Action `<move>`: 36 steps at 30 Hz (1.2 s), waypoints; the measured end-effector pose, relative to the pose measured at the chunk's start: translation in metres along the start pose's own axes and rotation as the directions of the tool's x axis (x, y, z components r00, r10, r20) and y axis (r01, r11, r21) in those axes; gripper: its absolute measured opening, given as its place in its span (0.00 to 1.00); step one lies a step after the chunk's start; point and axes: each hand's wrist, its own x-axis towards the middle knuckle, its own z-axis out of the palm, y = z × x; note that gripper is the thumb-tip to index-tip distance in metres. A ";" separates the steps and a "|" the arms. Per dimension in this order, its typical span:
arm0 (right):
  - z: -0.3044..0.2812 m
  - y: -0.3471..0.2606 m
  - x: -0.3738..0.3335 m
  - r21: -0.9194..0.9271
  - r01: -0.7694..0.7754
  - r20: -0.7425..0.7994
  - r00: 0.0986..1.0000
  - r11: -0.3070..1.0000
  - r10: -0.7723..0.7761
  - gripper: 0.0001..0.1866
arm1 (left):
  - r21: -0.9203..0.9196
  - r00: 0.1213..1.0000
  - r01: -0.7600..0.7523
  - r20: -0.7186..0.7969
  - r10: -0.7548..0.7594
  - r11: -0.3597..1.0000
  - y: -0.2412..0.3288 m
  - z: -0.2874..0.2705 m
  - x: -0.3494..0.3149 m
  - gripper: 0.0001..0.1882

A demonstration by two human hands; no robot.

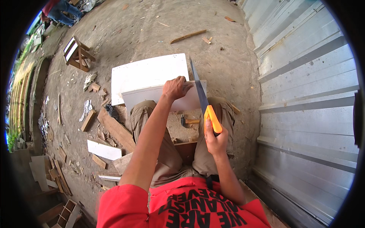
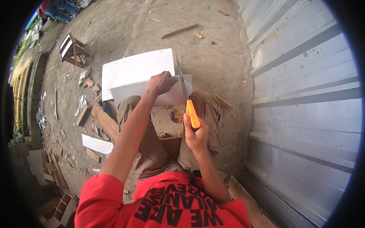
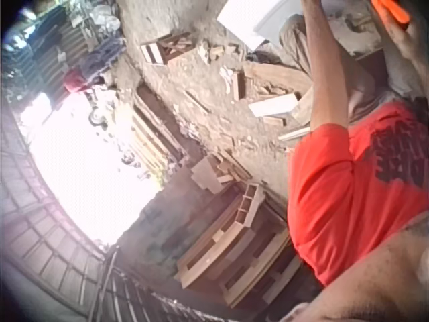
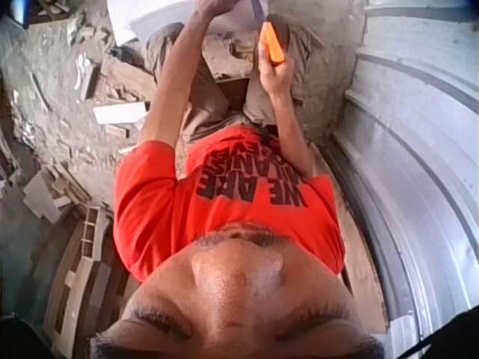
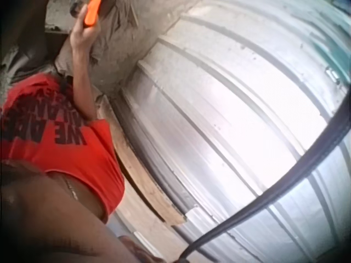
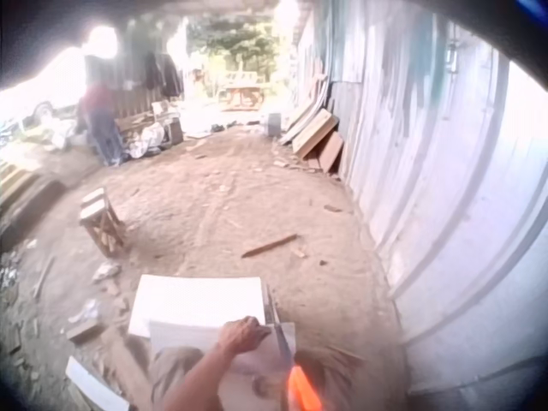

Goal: The person sits on the floor and uses a hand saw to cut a piece of white laminated board. They adjust the board, saw along a marked line, and then use a hammer to tap the cut edge.

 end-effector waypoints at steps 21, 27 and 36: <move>0.008 -0.026 -0.039 -0.057 0.343 0.046 0.939 0.937 -0.341 0.13 | 0.128 0.859 -0.002 -0.508 0.067 0.992 0.011 -0.081 0.018 0.22; 0.014 0.007 -0.030 0.019 0.273 0.040 0.961 0.962 -0.273 0.14 | 0.127 0.857 0.035 -0.515 0.036 0.991 -0.003 -0.043 0.008 0.21; 0.004 -0.012 -0.053 -0.167 0.447 0.096 0.895 0.879 -0.436 0.13 | 0.002 0.826 -0.056 -0.562 0.047 0.998 -0.013 -0.032 -0.026 0.19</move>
